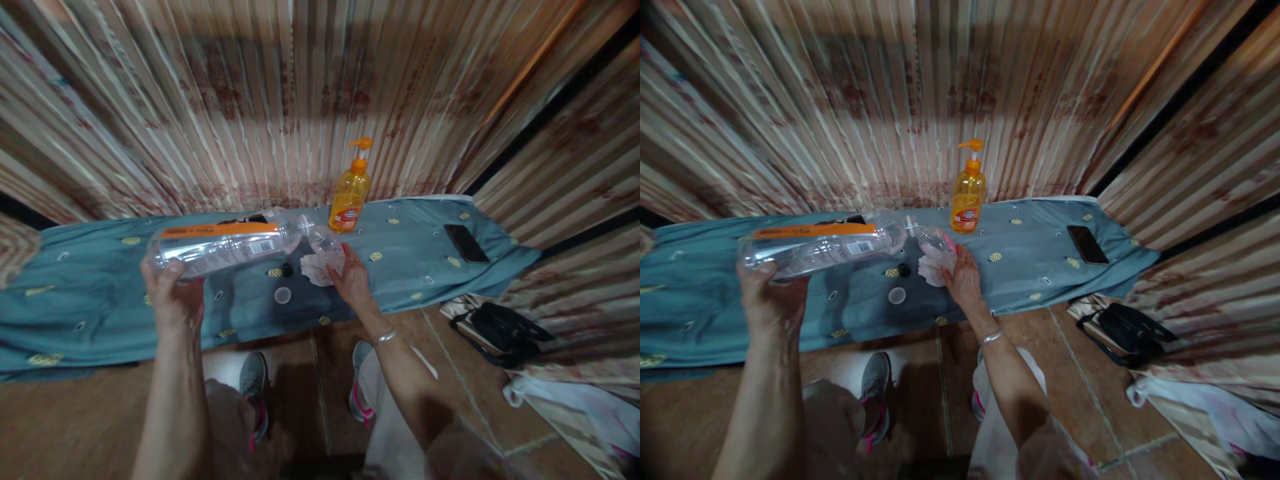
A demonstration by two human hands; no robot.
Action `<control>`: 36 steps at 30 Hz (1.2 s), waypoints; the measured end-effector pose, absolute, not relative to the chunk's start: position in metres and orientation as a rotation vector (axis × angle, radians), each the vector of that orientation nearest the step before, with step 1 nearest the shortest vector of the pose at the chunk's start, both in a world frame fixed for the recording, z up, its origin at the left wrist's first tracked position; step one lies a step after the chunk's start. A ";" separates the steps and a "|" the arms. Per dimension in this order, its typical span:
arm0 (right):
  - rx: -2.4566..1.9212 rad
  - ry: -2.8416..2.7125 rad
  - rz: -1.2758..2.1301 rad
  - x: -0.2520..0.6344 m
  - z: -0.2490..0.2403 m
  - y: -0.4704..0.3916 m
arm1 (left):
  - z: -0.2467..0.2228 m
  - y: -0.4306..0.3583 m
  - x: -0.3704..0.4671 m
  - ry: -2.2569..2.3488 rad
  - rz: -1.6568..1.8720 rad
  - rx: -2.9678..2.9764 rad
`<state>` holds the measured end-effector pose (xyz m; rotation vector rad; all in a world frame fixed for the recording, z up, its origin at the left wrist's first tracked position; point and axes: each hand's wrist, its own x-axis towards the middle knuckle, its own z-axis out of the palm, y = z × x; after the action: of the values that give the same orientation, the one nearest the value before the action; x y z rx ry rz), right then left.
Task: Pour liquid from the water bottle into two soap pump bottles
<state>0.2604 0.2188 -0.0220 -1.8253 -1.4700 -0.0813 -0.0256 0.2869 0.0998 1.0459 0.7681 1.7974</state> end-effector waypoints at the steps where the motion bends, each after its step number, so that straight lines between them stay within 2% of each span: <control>1: -1.827 -1.470 -0.083 0.261 -0.022 0.219 | 0.100 0.287 -0.026 0.769 1.801 1.045; 36: -1.855 -1.465 -0.070 0.259 -0.020 0.220 | 0.099 0.292 -0.030 0.707 1.841 1.055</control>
<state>0.2591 0.2196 -0.0201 -1.8550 -1.4650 -0.0696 -0.0298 0.2918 0.0985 1.0552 0.7070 1.8406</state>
